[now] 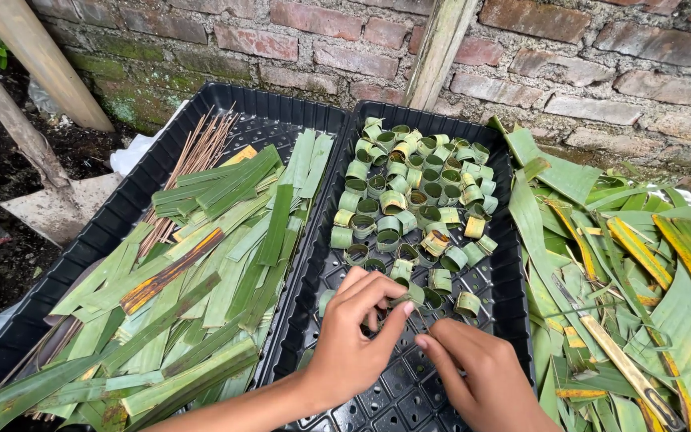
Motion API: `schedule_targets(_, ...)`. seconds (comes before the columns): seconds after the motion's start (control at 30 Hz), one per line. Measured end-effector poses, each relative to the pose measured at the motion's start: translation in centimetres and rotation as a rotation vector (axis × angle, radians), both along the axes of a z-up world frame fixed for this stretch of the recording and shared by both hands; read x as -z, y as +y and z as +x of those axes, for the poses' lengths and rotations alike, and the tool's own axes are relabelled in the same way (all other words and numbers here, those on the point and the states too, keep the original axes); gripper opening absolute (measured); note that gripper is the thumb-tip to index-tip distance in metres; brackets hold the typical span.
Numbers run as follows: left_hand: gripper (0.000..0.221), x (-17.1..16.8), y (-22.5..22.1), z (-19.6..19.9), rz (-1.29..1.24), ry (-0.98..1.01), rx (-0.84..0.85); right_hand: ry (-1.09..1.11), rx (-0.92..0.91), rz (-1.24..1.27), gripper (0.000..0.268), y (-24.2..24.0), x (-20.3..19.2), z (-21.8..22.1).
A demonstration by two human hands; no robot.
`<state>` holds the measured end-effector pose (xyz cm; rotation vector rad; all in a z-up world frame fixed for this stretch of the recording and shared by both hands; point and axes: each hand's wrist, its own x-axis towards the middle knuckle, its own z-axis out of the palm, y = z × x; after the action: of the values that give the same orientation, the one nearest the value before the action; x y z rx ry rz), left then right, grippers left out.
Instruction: Rolling long strips of green leaves into small cylindrical shapes and arranging them in a plastic tray.
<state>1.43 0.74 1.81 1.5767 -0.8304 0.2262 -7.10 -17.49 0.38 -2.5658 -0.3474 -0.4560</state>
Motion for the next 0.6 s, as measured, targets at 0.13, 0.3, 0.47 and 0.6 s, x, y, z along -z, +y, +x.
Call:
schedule_targets(0.13,0.011,-0.7,0.4,-0.2,0.037,-0.228,-0.009,-0.102,0.005,0.069,0.027,-0.1,-1.8,0.4)
schedule_targets(0.3,0.006,0.0,-0.3,0.3,-0.041,0.338,0.131,0.276,0.113,0.268,0.037,-0.4,0.2,1.2)
schedule_targets(0.47,0.008,0.3,0.0,0.2,0.000,0.292,0.025,0.411,-0.064,0.369,0.033,0.1,-2.3,0.8)
schedule_targets(0.6,0.005,0.0,-0.3,-0.3,0.036,0.298,0.064,0.238,-0.062,0.337,0.028,0.7,-3.7,1.8)
